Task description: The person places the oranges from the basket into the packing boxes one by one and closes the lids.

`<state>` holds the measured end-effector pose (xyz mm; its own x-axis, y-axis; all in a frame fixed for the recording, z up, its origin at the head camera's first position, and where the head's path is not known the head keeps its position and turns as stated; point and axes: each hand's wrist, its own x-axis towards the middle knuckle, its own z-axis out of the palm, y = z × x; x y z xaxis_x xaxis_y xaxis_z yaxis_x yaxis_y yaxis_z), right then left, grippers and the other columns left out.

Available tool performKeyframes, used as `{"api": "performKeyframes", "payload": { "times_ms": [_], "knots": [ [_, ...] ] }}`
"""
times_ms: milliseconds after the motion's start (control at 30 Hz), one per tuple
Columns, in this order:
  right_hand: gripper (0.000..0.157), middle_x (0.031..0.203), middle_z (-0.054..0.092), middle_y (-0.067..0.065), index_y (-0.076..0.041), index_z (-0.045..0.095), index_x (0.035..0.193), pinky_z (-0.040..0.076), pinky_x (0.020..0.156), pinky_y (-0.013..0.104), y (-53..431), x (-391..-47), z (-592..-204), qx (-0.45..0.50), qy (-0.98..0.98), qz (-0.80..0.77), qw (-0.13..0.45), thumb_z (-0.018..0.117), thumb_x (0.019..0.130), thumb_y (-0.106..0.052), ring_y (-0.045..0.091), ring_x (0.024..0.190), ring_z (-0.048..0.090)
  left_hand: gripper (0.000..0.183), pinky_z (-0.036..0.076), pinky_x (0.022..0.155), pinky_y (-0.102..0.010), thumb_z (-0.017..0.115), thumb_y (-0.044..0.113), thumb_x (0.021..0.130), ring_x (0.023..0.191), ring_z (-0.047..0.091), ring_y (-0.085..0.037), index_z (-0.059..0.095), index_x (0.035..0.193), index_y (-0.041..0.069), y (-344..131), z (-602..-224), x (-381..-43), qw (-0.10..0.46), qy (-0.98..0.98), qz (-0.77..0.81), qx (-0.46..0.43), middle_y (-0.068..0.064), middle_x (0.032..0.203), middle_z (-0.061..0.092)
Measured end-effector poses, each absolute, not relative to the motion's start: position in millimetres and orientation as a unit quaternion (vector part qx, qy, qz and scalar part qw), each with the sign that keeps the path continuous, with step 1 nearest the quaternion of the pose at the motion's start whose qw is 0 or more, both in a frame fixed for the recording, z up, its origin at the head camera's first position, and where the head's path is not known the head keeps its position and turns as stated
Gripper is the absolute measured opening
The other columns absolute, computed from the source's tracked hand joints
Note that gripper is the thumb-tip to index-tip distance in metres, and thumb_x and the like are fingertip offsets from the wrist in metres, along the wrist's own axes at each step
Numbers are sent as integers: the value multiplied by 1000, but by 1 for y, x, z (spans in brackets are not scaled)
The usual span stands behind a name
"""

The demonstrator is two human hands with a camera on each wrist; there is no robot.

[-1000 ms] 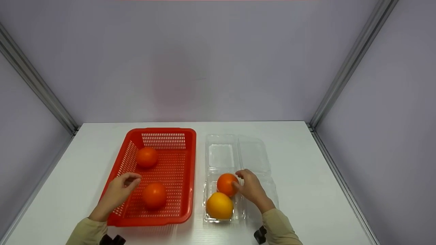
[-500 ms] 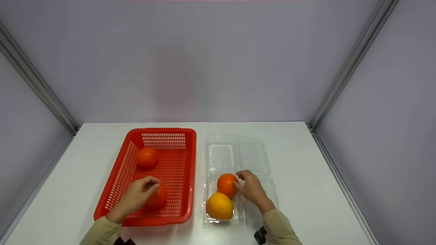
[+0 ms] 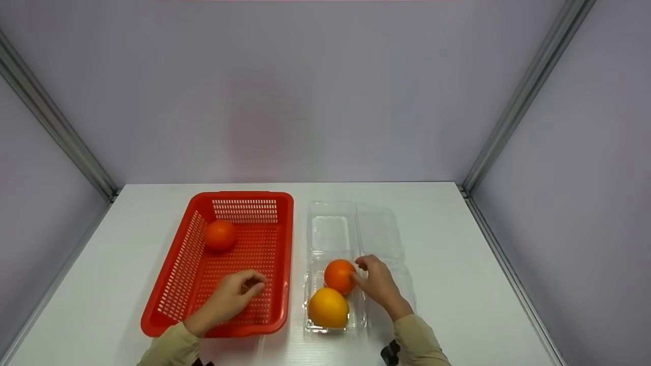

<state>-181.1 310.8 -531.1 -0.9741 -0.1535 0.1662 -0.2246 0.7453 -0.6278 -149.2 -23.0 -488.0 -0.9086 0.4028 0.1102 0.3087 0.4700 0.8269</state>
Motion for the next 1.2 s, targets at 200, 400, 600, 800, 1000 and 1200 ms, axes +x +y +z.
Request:
{"api": "performKeyframes", "payload": {
  "times_ms": [200, 400, 600, 800, 1000, 1200],
  "knots": [
    [26, 101, 67, 17, 5, 63, 105, 57, 85, 45, 314, -181, -533, 88, -933, 345, 50, 71, 84, -9, 30, 91, 64, 12, 51, 74, -16, 59, 11, 94, 83, 59, -6, 67, 100, 5, -7, -487, -145, 50, 853, 466, 229, -8, 97, 70],
    [23, 98, 67, 16, 3, 64, 103, 58, 83, 42, 318, -182, -538, 77, -935, 342, 52, 71, 84, -9, 27, 88, 64, 9, 50, 74, -16, 60, 10, 94, 81, 56, -3, 67, 97, 6, 10, -486, -138, 46, 843, 468, 261, -9, 95, 70],
    [25, 98, 67, 17, 5, 64, 103, 58, 83, 43, 321, -181, -539, 66, -936, 341, 55, 72, 84, -8, 28, 88, 64, 9, 50, 72, -15, 59, 8, 93, 78, 55, -2, 67, 97, 5, 24, -488, -134, 44, 840, 463, 281, -9, 94, 70],
    [26, 97, 67, 18, 5, 64, 104, 58, 83, 42, 323, -180, -540, 49, -940, 334, 47, 73, 83, -9, 26, 87, 65, 11, 49, 70, -11, 59, 6, 93, 76, 50, 2, 67, 98, 2, 39, -487, -128, 69, 834, 475, 271, -9, 92, 68],
    [24, 93, 68, 16, 5, 64, 102, 58, 80, 40, 324, -182, -541, 39, -942, 331, 36, 73, 82, -7, 22, 82, 63, 11, 50, 73, -10, 59, 6, 93, 79, 53, 3, 68, 99, 3, 54, -492, -117, 67, 842, 452, 286, -4, 92, 67],
    [23, 89, 67, 12, 4, 65, 101, 57, 76, 33, 324, -182, -542, 29, -944, 328, 23, 73, 82, -7, 17, 79, 60, 9, 50, 72, -11, 59, 7, 93, 79, 51, 2, 66, 98, 6, 67, -498, -108, 44, 857, 415, 302, -1, 92, 65]
  ]
}}
